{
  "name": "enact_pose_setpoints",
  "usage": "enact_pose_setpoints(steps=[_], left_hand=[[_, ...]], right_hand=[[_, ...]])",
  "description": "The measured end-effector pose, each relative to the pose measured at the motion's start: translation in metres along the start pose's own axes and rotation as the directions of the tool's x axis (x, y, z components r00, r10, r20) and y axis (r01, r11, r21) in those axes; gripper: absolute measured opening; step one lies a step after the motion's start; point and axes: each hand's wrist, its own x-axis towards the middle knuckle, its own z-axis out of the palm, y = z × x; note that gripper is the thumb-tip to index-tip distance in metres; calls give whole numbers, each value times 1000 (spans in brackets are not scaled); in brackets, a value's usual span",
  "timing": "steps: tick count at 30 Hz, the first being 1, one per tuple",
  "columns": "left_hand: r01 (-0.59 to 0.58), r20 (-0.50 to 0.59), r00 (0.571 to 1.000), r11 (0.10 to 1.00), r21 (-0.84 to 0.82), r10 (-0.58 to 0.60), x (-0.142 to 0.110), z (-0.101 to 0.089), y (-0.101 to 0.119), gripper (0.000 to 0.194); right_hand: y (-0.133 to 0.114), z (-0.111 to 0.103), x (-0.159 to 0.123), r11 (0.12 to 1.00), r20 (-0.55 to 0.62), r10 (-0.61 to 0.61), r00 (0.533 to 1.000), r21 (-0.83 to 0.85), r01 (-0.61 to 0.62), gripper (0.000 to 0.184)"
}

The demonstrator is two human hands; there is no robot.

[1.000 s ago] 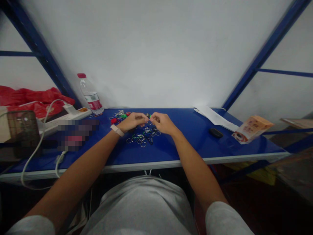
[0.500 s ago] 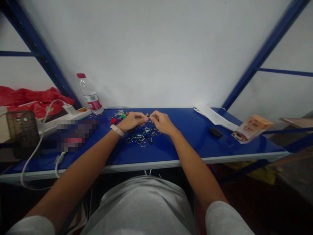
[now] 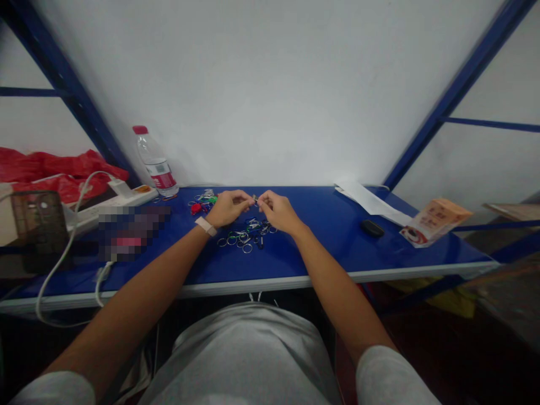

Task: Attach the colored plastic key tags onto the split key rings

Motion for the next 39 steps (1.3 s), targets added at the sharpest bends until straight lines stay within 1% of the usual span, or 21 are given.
enact_pose_setpoints(steps=[4,8,12,18,24,27,32,39], left_hand=[[-34,-34,999,997,65,37,-1,0,3,19],[-45,-46,998,993,112,50,-2,1,5,15],[-55,-51,997,987,152,64,-2,1,4,13],[-52,-23,998,993,102,54,-1,0,-1,13],[-50,11,999,997,59,50,0,-1,-1,16],[-40,31,999,999,19,39,0,-2,1,18],[-6,73,997,996,-88,12,0,-3,1,22],[57,117,992,982,-182,-35,-2,-4,7,25]], right_hand=[[0,1,0,997,-2,5,1000,-72,-5,21],[-1,3,-1,985,28,16,999,-169,-11,22],[0,5,-1,979,47,-8,999,-202,17,20],[3,9,0,974,30,-4,1000,-226,10,16],[4,11,-1,989,17,-16,1000,-146,18,14],[5,13,-1,994,-2,-48,999,-97,48,15],[5,12,-1,995,-35,-97,995,-21,96,18],[1,8,-2,993,-32,-99,995,62,101,22]])
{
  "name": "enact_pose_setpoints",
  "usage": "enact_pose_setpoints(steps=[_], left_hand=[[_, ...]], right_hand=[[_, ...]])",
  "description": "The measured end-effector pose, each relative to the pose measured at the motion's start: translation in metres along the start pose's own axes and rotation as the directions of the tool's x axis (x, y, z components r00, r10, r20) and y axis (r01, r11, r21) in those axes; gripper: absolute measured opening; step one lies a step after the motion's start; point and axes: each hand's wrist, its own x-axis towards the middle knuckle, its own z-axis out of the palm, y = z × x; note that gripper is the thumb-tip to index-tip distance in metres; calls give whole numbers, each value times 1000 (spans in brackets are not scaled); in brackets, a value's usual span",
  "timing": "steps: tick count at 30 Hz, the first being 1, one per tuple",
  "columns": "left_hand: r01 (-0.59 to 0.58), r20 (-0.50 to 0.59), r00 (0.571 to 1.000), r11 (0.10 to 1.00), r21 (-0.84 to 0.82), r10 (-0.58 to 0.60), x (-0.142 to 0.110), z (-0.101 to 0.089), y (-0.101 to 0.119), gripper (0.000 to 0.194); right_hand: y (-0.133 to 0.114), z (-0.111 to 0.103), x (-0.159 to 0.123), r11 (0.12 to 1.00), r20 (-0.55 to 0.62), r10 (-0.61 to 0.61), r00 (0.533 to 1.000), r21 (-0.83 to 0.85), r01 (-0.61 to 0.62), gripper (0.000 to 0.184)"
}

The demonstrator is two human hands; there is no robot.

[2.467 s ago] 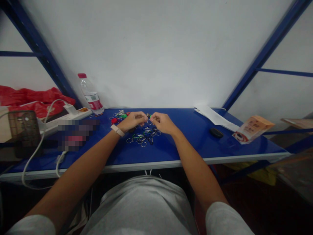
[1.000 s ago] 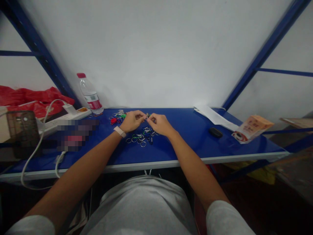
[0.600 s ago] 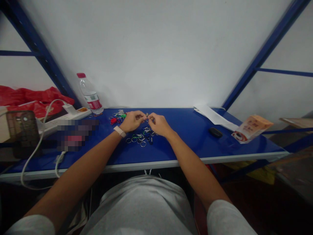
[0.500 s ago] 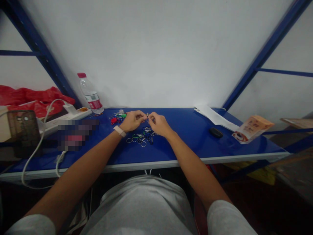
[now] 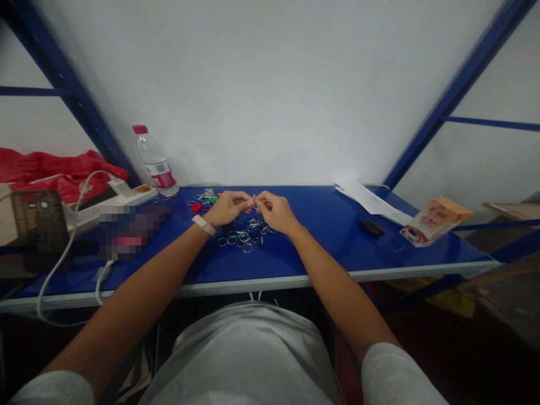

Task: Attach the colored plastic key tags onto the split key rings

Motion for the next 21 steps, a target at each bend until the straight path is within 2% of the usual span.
enact_pose_setpoints(steps=[6,14,21], left_hand=[[22,21,1000,995,-102,-20,2,-1,2,31],[34,109,994,986,-161,-16,2,2,0,26],[29,74,997,985,-173,-16,2,1,3,27]], right_hand=[[1,0,2,999,-54,36,998,36,-34,20],[4,-3,3,984,-62,1,998,-179,-12,16],[1,-7,3,988,-99,-7,995,-155,-9,16]])
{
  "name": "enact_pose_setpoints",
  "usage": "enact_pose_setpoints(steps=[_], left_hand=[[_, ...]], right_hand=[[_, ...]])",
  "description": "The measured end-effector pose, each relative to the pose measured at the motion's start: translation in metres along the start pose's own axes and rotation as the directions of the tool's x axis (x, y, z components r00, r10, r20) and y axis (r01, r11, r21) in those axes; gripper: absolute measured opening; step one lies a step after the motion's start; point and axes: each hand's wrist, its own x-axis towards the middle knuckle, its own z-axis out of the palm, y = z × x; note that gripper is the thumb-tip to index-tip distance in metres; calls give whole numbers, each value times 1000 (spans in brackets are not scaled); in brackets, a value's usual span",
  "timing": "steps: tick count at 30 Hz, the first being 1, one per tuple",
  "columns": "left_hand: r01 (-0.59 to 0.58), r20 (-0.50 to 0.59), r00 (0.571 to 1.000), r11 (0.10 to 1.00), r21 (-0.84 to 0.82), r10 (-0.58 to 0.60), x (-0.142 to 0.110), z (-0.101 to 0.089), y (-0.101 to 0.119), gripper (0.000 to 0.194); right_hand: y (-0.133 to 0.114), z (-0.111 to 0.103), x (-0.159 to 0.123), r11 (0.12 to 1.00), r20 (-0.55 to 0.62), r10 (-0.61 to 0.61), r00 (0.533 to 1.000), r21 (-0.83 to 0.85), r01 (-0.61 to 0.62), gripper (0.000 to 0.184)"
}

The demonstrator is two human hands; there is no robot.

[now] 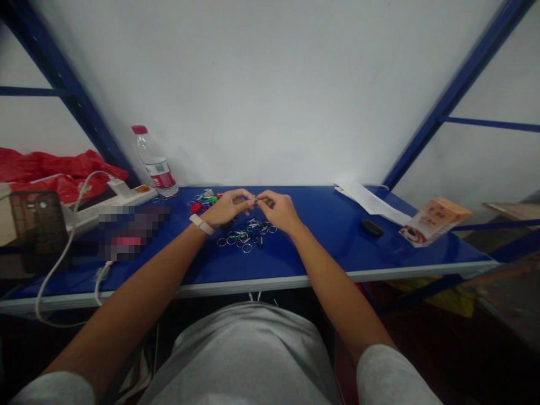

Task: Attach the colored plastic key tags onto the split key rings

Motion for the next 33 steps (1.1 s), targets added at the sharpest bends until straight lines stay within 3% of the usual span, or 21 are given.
enact_pose_setpoints(steps=[6,11,17,24,33], left_hand=[[87,-118,989,995,-47,-92,2,0,-4,18],[182,-35,982,974,-139,-188,3,1,-6,18],[124,-68,989,988,-97,-130,2,3,-6,22],[-4,-102,995,999,46,9,3,4,-11,28],[-34,-148,988,999,13,36,2,5,-3,31]], right_hand=[[-2,1,-1,1000,10,-26,1000,9,26,15],[1,2,1,994,8,-85,996,-64,85,12],[6,1,1,967,52,-179,983,-173,185,10],[8,2,1,957,51,-170,984,-229,177,11],[-4,2,0,992,14,-109,994,-64,110,11]])
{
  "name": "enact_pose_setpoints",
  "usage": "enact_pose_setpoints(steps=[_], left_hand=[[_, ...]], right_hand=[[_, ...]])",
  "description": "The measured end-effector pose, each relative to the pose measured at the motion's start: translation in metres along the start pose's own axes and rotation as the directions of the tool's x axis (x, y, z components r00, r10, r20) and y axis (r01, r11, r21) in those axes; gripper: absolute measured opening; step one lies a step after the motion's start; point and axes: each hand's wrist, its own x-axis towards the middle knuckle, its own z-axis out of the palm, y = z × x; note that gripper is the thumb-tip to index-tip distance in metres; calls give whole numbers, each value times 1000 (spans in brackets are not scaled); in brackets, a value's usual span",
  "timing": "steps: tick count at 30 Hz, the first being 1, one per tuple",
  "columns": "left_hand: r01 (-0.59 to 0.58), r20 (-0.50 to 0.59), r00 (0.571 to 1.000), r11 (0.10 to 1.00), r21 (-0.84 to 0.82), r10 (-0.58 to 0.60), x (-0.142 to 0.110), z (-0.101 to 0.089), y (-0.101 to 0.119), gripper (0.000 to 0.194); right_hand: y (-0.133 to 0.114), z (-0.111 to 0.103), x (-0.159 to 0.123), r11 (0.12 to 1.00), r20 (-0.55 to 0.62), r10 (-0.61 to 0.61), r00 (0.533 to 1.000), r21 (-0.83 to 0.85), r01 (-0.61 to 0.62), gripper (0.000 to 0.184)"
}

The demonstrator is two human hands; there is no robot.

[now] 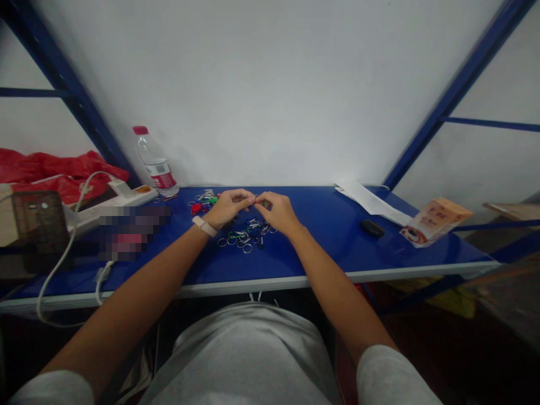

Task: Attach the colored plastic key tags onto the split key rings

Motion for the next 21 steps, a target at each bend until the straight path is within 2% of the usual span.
enact_pose_setpoints(steps=[4,6,9,13,17,21], left_hand=[[10,9,1000,999,-39,-9,0,-1,3,36],[15,50,999,999,-52,-12,-1,-1,4,37],[17,144,989,997,-74,-6,-2,-2,6,37],[38,223,975,995,-93,-16,-3,-4,6,35],[73,277,960,992,-105,-42,-4,-6,8,33],[123,307,950,972,-201,-57,-5,-6,10,35]], right_hand=[[-1,1,0,986,-73,111,991,136,-101,19],[2,2,0,962,-96,177,980,229,-151,23],[8,3,2,913,-10,231,973,348,-213,32],[11,2,3,897,135,204,970,370,-241,39],[6,-2,4,885,142,184,973,407,-227,40],[-1,-6,4,853,182,168,969,466,-235,39]])
